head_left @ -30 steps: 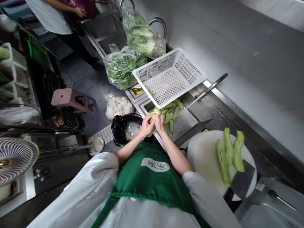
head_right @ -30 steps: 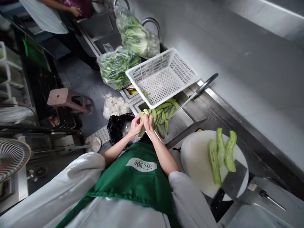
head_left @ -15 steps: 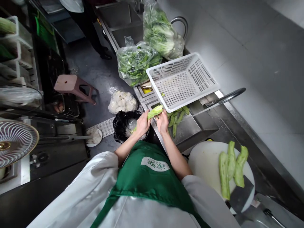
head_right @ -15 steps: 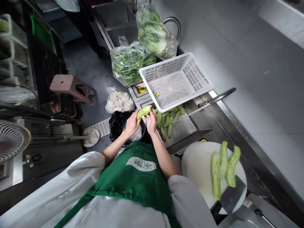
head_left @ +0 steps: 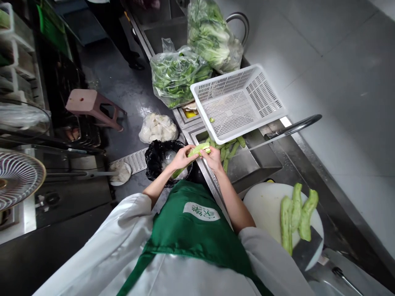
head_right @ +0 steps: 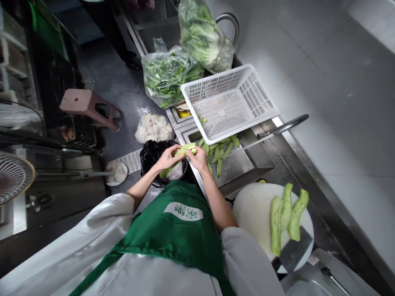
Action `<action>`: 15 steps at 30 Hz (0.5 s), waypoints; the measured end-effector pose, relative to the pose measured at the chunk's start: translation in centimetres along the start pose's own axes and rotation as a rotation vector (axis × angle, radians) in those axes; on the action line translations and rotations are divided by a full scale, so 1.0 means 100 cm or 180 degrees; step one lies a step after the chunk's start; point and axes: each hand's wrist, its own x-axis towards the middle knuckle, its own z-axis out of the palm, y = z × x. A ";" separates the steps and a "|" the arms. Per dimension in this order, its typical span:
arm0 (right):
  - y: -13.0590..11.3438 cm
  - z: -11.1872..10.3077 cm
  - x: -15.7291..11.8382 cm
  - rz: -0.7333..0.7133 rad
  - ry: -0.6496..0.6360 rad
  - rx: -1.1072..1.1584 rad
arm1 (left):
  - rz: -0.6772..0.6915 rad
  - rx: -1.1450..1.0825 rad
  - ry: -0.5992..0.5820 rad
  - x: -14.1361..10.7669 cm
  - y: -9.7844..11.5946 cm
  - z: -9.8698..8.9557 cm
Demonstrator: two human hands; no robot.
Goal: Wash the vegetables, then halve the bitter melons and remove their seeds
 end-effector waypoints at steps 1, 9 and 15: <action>0.002 -0.001 -0.002 -0.0002 0.0020 -0.0008 | -0.0151 -0.0200 -0.0116 0.001 -0.004 0.000; 0.036 -0.107 -0.091 -0.0064 0.1658 -0.0884 | -0.1169 -0.0332 -0.1441 0.011 -0.059 0.044; 0.081 -0.246 -0.328 0.2240 0.4093 -0.3005 | -0.1086 -0.0041 -0.2673 0.014 -0.090 0.197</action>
